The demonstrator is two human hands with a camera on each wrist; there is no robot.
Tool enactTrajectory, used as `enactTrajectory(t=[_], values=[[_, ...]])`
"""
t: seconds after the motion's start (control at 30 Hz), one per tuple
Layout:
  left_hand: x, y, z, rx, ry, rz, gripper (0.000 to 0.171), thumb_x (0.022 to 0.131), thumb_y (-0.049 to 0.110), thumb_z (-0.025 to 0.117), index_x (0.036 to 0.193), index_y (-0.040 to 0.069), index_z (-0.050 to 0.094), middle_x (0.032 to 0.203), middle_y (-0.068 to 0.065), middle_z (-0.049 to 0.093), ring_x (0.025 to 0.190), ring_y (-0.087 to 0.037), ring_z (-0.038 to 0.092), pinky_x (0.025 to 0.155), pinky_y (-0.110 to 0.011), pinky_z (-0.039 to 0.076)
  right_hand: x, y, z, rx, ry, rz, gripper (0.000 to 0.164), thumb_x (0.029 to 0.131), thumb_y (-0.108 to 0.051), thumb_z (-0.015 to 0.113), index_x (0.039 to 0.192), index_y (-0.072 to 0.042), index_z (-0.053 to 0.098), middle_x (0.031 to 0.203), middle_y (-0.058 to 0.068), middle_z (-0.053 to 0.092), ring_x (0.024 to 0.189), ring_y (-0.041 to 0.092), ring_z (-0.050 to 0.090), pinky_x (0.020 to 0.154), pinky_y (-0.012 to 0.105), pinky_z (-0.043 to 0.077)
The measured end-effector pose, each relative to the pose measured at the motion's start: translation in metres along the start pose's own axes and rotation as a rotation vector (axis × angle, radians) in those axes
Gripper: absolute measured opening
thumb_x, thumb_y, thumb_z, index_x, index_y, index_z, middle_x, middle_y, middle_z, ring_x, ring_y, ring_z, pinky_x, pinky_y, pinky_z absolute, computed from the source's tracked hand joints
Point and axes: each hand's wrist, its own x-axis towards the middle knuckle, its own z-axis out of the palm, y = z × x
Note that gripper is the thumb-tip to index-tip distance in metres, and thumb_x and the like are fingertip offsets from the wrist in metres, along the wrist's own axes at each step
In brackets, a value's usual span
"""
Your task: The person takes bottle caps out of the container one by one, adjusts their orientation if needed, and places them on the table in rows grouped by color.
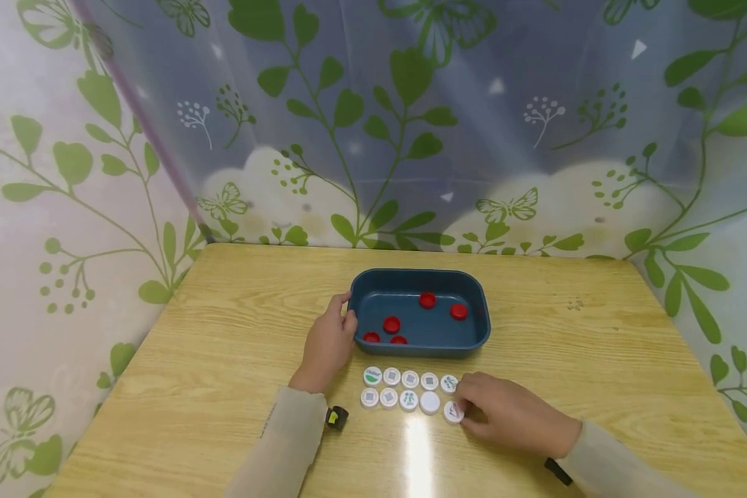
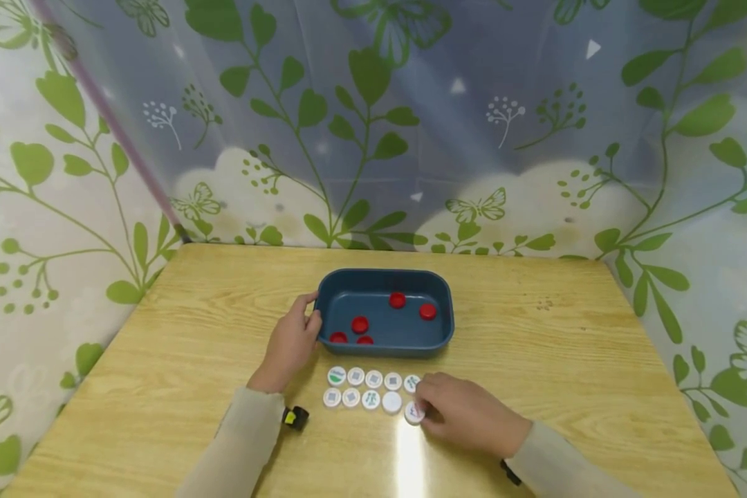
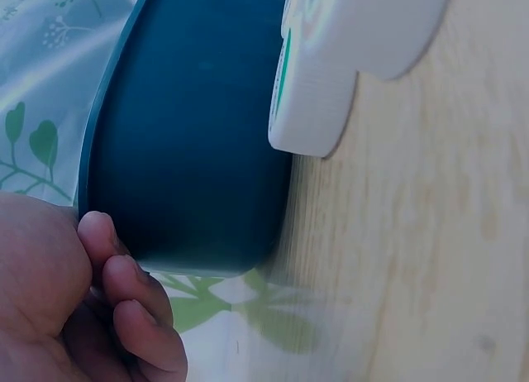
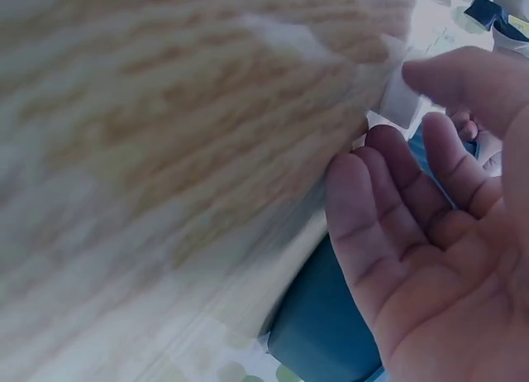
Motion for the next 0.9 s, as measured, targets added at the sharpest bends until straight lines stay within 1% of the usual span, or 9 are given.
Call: enactTrajectory(t=[0.17,0.3,0.43,0.73,0.83,0.9], values=[[0.0002,-0.0009,0.0001,0.002,0.006,0.000,0.044,0.108,0.020,0.051,0.150,0.011,0.050,0.067,-0.001,0.058,0.056,-0.015,0.055,0.056,-0.032,0.044,0.0042,-0.0021,-0.0006,0.004,-0.016,0.036,0.018,0.093,-0.032,0.077,0.091,-0.030,0.059,0.085,-0.018,0.053,0.075,0.000,0.048,0.069,0.022,0.045],[-0.0002,-0.0010,0.0003,0.002,0.003,-0.007,0.044,0.108,0.020,0.052,0.150,0.011,0.049,0.067,-0.001,0.058,0.056,-0.015,0.055,0.056,-0.032,0.044,0.0069,-0.0014,0.0000,-0.005,-0.009,0.031,0.017,0.096,-0.029,0.075,0.089,-0.029,0.059,0.083,-0.019,0.053,0.072,-0.001,0.048,0.067,0.022,0.044],[-0.0004,0.0010,-0.0001,-0.003,-0.008,-0.018,0.044,0.108,0.020,0.052,0.151,0.011,0.049,0.068,-0.001,0.058,0.057,-0.015,0.056,0.057,-0.032,0.045,0.0083,0.0000,-0.0004,-0.004,0.000,0.021,0.016,0.095,-0.027,0.075,0.087,-0.029,0.061,0.082,-0.019,0.053,0.071,-0.001,0.048,0.066,0.022,0.045],[0.0008,0.0017,-0.0002,0.008,0.006,-0.002,0.044,0.108,0.020,0.052,0.150,0.010,0.049,0.066,-0.001,0.058,0.055,-0.015,0.055,0.055,-0.032,0.043,0.0091,0.0009,-0.0027,-0.004,0.018,0.001,0.020,0.096,-0.022,0.075,0.084,-0.027,0.060,0.079,-0.017,0.051,0.068,0.000,0.045,0.064,0.021,0.042],[0.0003,0.0012,-0.0009,0.006,0.003,0.007,0.044,0.108,0.020,0.052,0.150,0.010,0.050,0.066,0.000,0.058,0.056,-0.014,0.055,0.055,-0.032,0.043,0.0088,-0.0007,-0.0023,-0.014,0.036,0.029,0.023,0.095,-0.025,0.075,0.081,-0.027,0.057,0.074,-0.017,0.048,0.065,-0.001,0.043,0.061,0.021,0.039],[-0.0001,0.0005,-0.0022,0.020,0.000,0.020,0.043,0.107,0.020,0.052,0.149,0.009,0.050,0.065,0.000,0.057,0.055,-0.014,0.054,0.054,-0.031,0.042,0.0081,-0.0023,-0.0021,-0.032,0.063,0.055,0.028,0.096,-0.030,0.074,0.078,-0.027,0.053,0.069,-0.017,0.044,0.061,-0.001,0.041,0.057,0.021,0.036]])
